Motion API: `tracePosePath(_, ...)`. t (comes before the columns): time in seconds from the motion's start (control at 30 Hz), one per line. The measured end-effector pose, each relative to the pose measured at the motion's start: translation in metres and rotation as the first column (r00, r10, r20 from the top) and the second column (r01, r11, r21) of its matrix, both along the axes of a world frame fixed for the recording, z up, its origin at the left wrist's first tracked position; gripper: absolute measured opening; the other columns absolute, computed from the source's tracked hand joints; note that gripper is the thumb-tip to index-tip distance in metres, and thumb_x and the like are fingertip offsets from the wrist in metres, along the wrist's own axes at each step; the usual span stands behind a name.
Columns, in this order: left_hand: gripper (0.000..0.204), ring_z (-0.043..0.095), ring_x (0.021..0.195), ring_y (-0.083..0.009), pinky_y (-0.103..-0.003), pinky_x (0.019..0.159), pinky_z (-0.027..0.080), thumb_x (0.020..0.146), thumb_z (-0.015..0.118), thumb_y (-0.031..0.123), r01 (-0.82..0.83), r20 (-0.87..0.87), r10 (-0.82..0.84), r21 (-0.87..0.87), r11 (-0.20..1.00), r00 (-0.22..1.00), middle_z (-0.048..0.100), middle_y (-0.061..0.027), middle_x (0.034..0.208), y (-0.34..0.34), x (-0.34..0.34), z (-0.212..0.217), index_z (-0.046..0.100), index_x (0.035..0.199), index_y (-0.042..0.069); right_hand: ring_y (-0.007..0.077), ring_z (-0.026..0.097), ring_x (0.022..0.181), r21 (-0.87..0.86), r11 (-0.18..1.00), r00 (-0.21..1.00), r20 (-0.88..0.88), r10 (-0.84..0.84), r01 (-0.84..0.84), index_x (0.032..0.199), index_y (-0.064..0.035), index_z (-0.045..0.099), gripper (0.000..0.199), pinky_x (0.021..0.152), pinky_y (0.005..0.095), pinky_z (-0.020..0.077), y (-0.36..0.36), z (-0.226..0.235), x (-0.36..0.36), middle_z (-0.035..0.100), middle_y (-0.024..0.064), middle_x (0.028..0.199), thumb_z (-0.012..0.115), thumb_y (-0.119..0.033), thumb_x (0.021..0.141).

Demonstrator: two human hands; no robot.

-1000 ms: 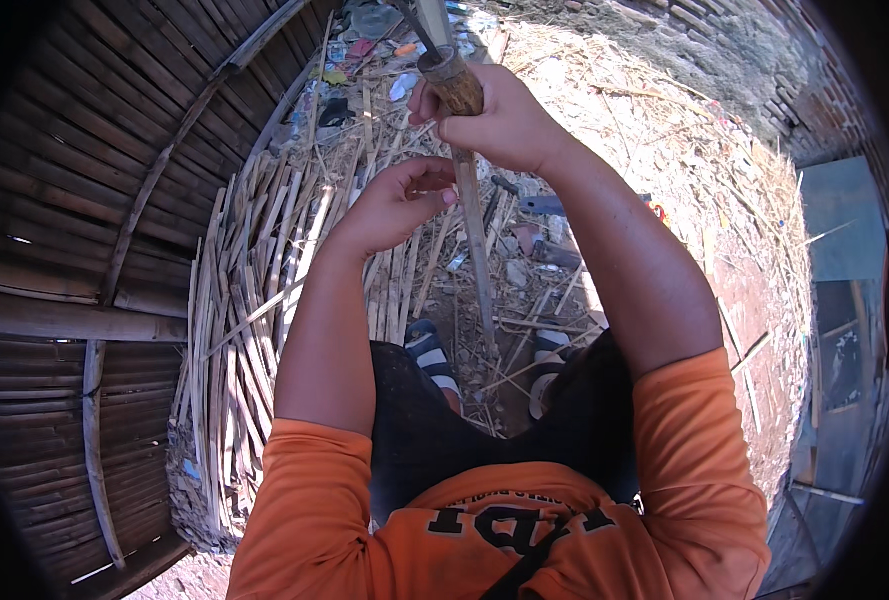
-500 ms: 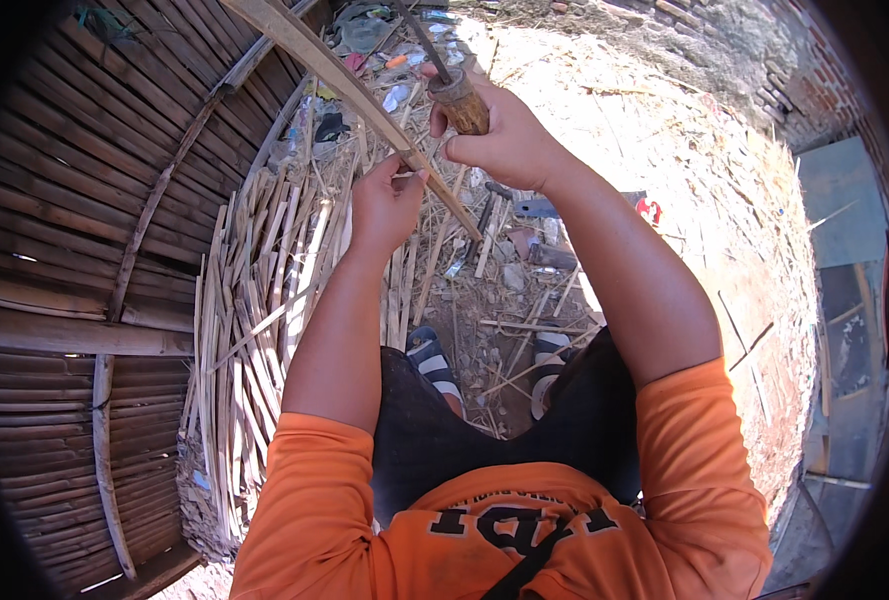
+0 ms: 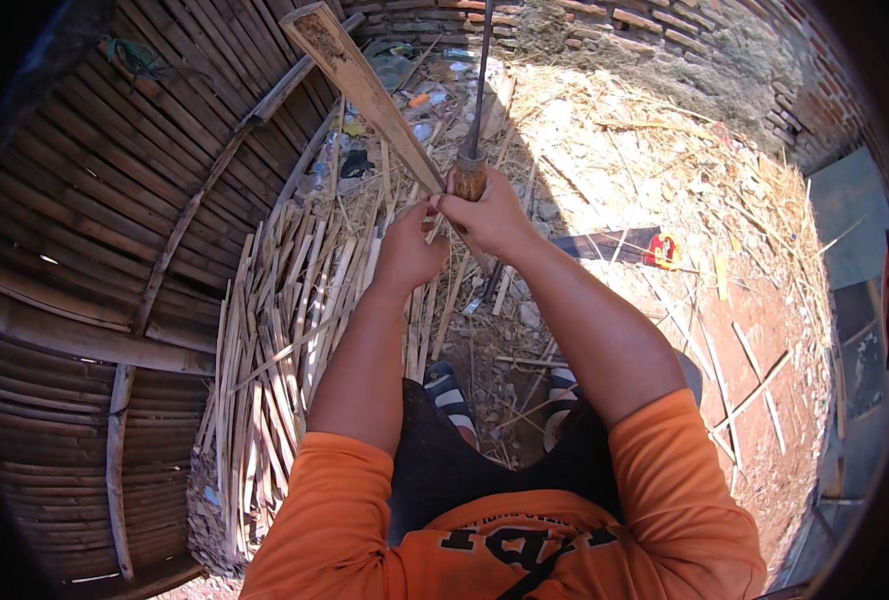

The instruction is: The person uses a blade to strip thin layers and fibers from lengths of bamboo, holding the bamboo across their legs and pulling the blade along the surface.

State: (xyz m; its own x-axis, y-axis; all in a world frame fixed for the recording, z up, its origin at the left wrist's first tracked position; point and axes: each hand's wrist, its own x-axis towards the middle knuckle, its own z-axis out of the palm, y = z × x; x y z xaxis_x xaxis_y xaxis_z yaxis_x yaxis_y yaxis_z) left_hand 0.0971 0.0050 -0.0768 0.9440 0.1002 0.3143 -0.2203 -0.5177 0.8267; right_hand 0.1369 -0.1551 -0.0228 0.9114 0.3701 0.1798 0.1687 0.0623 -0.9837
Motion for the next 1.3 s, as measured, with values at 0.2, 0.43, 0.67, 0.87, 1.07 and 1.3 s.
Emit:
tracePosePath(0.2,0.038,0.066,0.106,-0.019,-0.032,0.093,0.048,0.104,0.054,0.032,0.066,0.379,0.18,-0.553,0.831,0.908,0.065,-0.0092,0.118,0.028,-0.037,0.133,0.058,0.126,0.002,0.0178,0.072,0.106,-0.095,0.994,0.998,-0.009,0.058,-0.059,0.086,-0.0073,0.052,0.022,0.07,0.0292,0.0503,-0.008,-0.017,-0.006,0.063,0.0019,0.08,0.073,-0.008,0.089)
tracePosePath(0.43,0.071,0.066,0.087,-0.0196,-0.036,0.085,0.051,0.105,0.033,0.061,0.52,0.718,-0.152,-0.324,0.791,0.679,0.067,-0.012,0.099,-0.011,-0.063,0.229,0.056,0.129,-0.002,0.0143,0.058,0.074,-0.212,0.963,0.985,0.016,0.174,-0.167,0.101,-0.0038,0.064,0.036,0.071,0.0337,0.0484,-0.014,-0.028,-0.01,0.063,0.0031,0.079,0.082,-0.026,0.079)
tracePosePath(0.67,0.071,0.033,0.054,-0.0101,-0.027,0.055,0.03,0.101,0.039,0.067,0.65,0.705,-0.207,-0.444,0.617,0.678,0.041,0.0004,0.07,0.006,-0.1,0.213,0.064,0.102,0.001,0.0251,0.07,0.081,-0.551,0.832,0.973,0.155,0.169,-0.057,0.109,-0.0015,0.065,0.04,0.075,0.0414,0.0514,-0.056,0.022,-0.046,0.072,0.0126,0.094,0.08,-0.025,0.081)
tracePosePath(0.87,0.063,0.028,0.056,-0.0104,-0.027,0.055,0.024,0.095,0.053,0.069,0.445,0.65,0.031,-0.554,0.704,0.759,0.037,0.0009,0.069,0.03,-0.111,0.201,0.058,0.087,0.007,0.0398,0.071,0.085,-0.629,0.759,0.978,0.203,-0.048,0.168,0.114,0.0007,0.063,0.043,0.076,0.0448,0.0543,-0.082,0.03,-0.096,0.07,0.0234,0.088,0.074,-0.028,0.085)
tracePosePath(1.07,0.054,0.024,0.053,-0.0097,-0.028,0.055,0.021,0.096,0.058,0.062,0.276,0.618,0.175,-0.563,0.779,0.766,0.033,0.0021,0.067,0.043,-0.117,0.195,0.042,0.075,0.015,0.0314,0.071,0.079,-0.401,0.916,0.997,0.083,0.007,0.027,0.111,0.0033,0.062,0.037,0.072,0.0377,0.0532,-0.064,0.017,-0.132,0.069,0.021,0.083,0.074,-0.022,0.087)
tracePosePath(1.3,0.055,0.02,0.052,-0.0102,-0.029,0.055,0.019,0.095,0.058,0.063,0.14,0.601,0.304,-0.578,0.804,0.739,0.028,0.0027,0.065,0.039,-0.114,0.194,0.039,0.073,0.017,0.0399,0.07,0.085,-0.679,0.724,0.961,-0.264,-0.083,-0.124,0.104,0.0034,0.062,0.035,0.077,0.0458,0.053,-0.056,-0.101,-0.107,0.069,0.0242,0.087,0.067,-0.023,0.082)
